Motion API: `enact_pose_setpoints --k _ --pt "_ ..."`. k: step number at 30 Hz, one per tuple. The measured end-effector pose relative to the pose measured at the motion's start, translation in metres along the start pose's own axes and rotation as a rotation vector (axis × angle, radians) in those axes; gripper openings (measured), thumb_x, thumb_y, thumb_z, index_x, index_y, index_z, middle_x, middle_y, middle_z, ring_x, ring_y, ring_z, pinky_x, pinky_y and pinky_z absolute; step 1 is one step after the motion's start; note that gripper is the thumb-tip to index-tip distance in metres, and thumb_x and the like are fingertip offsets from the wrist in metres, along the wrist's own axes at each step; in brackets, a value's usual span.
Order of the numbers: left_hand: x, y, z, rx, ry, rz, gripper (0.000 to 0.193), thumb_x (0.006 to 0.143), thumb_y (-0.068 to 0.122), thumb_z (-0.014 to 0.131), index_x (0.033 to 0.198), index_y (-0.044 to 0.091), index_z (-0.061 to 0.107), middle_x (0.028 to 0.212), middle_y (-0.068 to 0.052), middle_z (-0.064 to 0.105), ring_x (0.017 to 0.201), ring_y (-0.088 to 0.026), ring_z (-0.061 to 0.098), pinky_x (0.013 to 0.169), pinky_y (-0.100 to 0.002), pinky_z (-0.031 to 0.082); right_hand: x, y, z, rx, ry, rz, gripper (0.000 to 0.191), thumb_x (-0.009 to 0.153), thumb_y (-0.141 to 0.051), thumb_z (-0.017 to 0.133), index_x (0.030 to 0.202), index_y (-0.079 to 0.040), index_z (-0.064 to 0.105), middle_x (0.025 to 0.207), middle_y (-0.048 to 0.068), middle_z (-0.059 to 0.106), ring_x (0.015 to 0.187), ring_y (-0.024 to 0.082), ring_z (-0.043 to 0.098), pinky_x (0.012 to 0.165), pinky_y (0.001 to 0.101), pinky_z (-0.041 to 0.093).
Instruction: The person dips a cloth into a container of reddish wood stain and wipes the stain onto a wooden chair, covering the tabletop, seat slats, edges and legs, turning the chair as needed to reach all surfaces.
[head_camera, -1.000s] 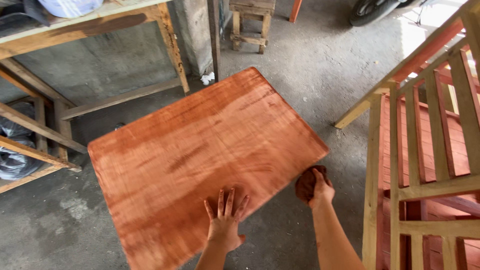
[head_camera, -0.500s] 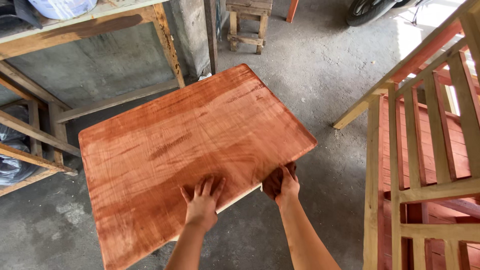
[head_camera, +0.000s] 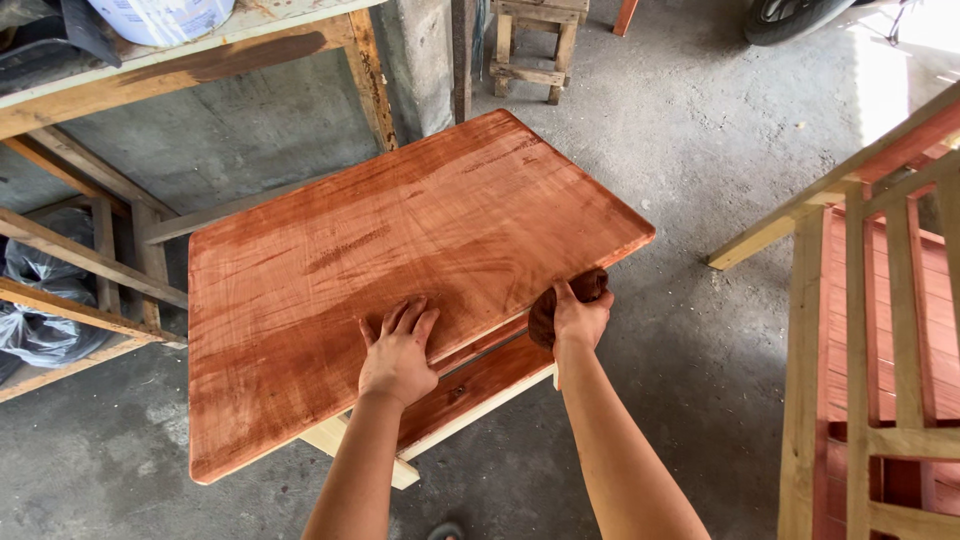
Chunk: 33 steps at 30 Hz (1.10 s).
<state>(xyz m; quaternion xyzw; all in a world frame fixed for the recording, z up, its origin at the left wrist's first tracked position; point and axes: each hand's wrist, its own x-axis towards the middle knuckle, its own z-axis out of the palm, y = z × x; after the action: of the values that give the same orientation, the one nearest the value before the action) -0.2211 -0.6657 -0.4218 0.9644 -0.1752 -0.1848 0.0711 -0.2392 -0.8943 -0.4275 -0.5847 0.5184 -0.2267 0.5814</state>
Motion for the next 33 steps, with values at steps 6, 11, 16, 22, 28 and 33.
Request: enact_pose_setpoints --k 6,11,16,22,28,33 --pt "0.040 -0.026 -0.040 0.106 -0.016 -0.030 0.081 0.078 0.018 0.066 0.153 0.032 0.041 0.158 -0.001 0.030 0.147 -0.032 0.023 0.125 -0.061 0.000 0.011 -0.027 0.055 0.124 -0.078 -0.032 0.069 0.072 -0.022 0.088 0.128 -0.002 0.052 0.122 0.014 0.068 0.109 0.026 0.066 0.097 0.0386 0.052" --pt "0.085 -0.057 -0.063 0.104 0.056 0.011 0.076 0.081 0.022 0.065 0.153 0.031 0.043 0.154 0.000 0.035 0.146 -0.029 0.027 0.125 -0.057 0.008 0.020 -0.051 0.108 0.084 -0.101 -0.008 0.068 0.076 -0.024 0.085 0.131 -0.006 0.049 0.126 0.012 0.065 0.110 0.025 0.064 0.097 0.0378 0.050" --pt "0.104 -0.071 -0.063 0.065 0.038 0.026 0.075 0.080 0.022 0.065 0.152 0.028 0.043 0.153 0.002 0.040 0.145 -0.026 0.029 0.125 -0.054 0.011 0.023 -0.053 0.131 0.179 -0.095 -0.036 0.069 0.078 -0.020 0.083 0.135 -0.005 0.047 0.130 0.015 0.063 0.113 0.027 0.065 0.099 0.0388 0.051" --pt "0.086 -0.069 -0.041 0.105 0.170 0.071 0.063 0.082 0.023 0.063 0.144 0.024 0.051 0.146 0.000 0.050 0.143 -0.023 0.035 0.125 -0.057 0.011 0.024 -0.035 0.113 0.239 -0.128 0.129 0.076 0.084 -0.029 0.083 0.144 -0.011 0.041 0.137 0.010 0.056 0.121 0.026 0.059 0.104 0.0447 0.050" --pt "0.076 -0.066 -0.005 0.215 0.437 -0.017 0.050 0.088 0.028 0.062 0.136 0.020 0.050 0.158 -0.004 0.039 0.146 -0.023 0.034 0.122 -0.072 0.002 0.033 -0.023 0.099 0.685 -0.222 0.306 0.063 0.084 -0.029 0.068 0.142 -0.017 0.048 0.136 0.010 0.059 0.119 0.032 0.062 0.093 0.0538 0.057" --pt "0.049 -0.050 0.028 0.176 0.738 -0.269 0.088 0.079 0.026 0.066 0.159 0.025 0.029 0.167 -0.012 0.013 0.155 -0.037 0.013 0.120 -0.069 -0.002 0.038 -0.002 0.103 0.521 -0.145 -0.189 0.060 0.089 -0.020 0.069 0.145 -0.013 0.048 0.145 0.011 0.043 0.132 0.029 0.050 0.110 0.0494 0.046"
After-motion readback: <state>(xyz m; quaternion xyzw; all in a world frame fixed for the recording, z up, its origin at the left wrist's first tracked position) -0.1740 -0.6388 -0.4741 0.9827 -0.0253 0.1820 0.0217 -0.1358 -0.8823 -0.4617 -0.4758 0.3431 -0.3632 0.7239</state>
